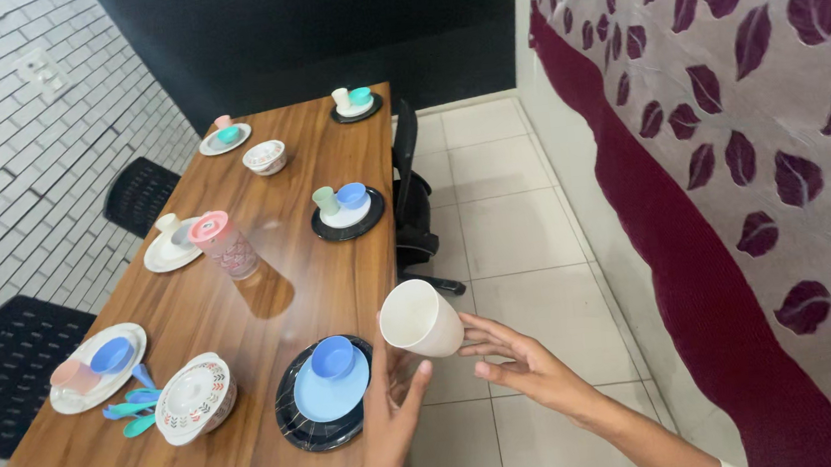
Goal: The person arranges plates, cups, and spoons at multiple places around a table, while assisted by another person at the opposite end.
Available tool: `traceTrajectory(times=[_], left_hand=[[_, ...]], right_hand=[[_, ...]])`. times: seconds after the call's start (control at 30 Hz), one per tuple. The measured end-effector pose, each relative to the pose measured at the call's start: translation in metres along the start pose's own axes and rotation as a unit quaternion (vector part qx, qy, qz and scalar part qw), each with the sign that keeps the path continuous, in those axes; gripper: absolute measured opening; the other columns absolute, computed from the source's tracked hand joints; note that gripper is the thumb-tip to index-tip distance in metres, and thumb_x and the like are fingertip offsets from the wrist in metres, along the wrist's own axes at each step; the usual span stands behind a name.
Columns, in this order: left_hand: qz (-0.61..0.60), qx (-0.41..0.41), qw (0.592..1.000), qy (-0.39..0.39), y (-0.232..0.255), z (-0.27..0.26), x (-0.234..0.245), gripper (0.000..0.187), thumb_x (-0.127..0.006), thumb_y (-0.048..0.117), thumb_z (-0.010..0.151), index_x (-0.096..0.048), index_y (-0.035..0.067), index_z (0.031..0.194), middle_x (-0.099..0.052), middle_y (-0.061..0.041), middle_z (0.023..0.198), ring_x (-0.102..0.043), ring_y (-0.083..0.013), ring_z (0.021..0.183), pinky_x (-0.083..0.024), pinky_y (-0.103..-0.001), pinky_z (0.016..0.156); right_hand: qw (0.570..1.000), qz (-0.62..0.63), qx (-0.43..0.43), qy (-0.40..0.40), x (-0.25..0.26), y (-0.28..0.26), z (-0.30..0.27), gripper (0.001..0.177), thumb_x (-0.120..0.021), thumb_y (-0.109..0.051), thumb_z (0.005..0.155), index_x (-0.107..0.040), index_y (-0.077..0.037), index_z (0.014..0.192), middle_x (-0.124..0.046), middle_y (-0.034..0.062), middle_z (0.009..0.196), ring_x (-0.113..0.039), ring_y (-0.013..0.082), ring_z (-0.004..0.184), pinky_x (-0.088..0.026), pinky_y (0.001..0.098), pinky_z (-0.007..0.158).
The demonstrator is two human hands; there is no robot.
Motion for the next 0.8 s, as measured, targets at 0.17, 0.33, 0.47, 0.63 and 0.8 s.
traceTrajectory(times=[0.17,0.33,0.47,0.63,0.8], left_hand=[[0.069,0.009,0.997,0.046,0.016,0.026,-0.009,0.082,-0.062,0.017,0.096,-0.016,0.014,0.163,-0.054,-0.016,0.149,-0.06,-0.0268,0.132,-0.052,-0.038,0.102],[0.124,0.022,0.986,0.109,0.024,0.028,0.01,0.081,-0.06,0.019,0.097,-0.015,0.017,0.164,-0.065,-0.018,0.136,-0.068,-0.0264,0.122,-0.056,-0.038,0.098],[0.139,-0.006,0.983,0.12,0.025,0.043,0.044,0.081,-0.06,0.017,0.097,-0.014,0.016,0.163,-0.062,-0.019,0.139,-0.066,-0.0267,0.125,-0.055,-0.039,0.1],[0.146,-0.021,0.982,0.117,0.022,0.064,0.087,0.075,-0.06,0.017,0.1,-0.021,0.014,0.163,-0.063,-0.022,0.14,-0.065,-0.0292,0.128,-0.055,-0.041,0.1],[0.136,-0.019,0.981,0.137,0.033,0.093,0.133,0.081,-0.061,0.015,0.097,-0.014,0.015,0.163,-0.059,-0.019,0.144,-0.067,-0.0276,0.124,-0.058,-0.041,0.095]], right_hand=[[0.998,0.01,0.028,-0.055,0.03,-0.008,0.036,0.076,-0.068,-0.043,0.089,-0.041,-0.019,0.156,-0.051,0.0078,0.155,-0.051,0.0248,0.142,-0.048,0.0441,0.11],[0.993,0.01,0.066,-0.098,0.024,-0.013,0.073,0.075,-0.068,-0.045,0.089,-0.045,-0.017,0.154,-0.046,0.0067,0.159,-0.042,0.026,0.147,-0.046,0.0447,0.113],[0.984,0.022,0.096,-0.15,0.005,-0.015,0.113,0.073,-0.067,-0.045,0.091,-0.045,-0.016,0.155,-0.048,0.0086,0.156,-0.044,0.0265,0.147,-0.045,0.045,0.114],[0.977,0.005,0.111,-0.184,-0.018,-0.017,0.157,0.073,-0.068,-0.043,0.092,-0.046,-0.013,0.154,-0.05,0.0094,0.155,-0.045,0.0257,0.146,-0.046,0.0456,0.114],[0.96,-0.041,0.134,-0.241,-0.043,-0.038,0.212,0.083,-0.074,-0.038,0.088,-0.035,-0.014,0.157,-0.044,0.0082,0.16,-0.047,0.024,0.143,-0.046,0.0459,0.112]])
Point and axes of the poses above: each hand's wrist, its own z-axis towards the middle knuckle, its own x-axis out of the back of the hand, y = z × x, the point moved 5 cm from there along z, towards the middle knuckle
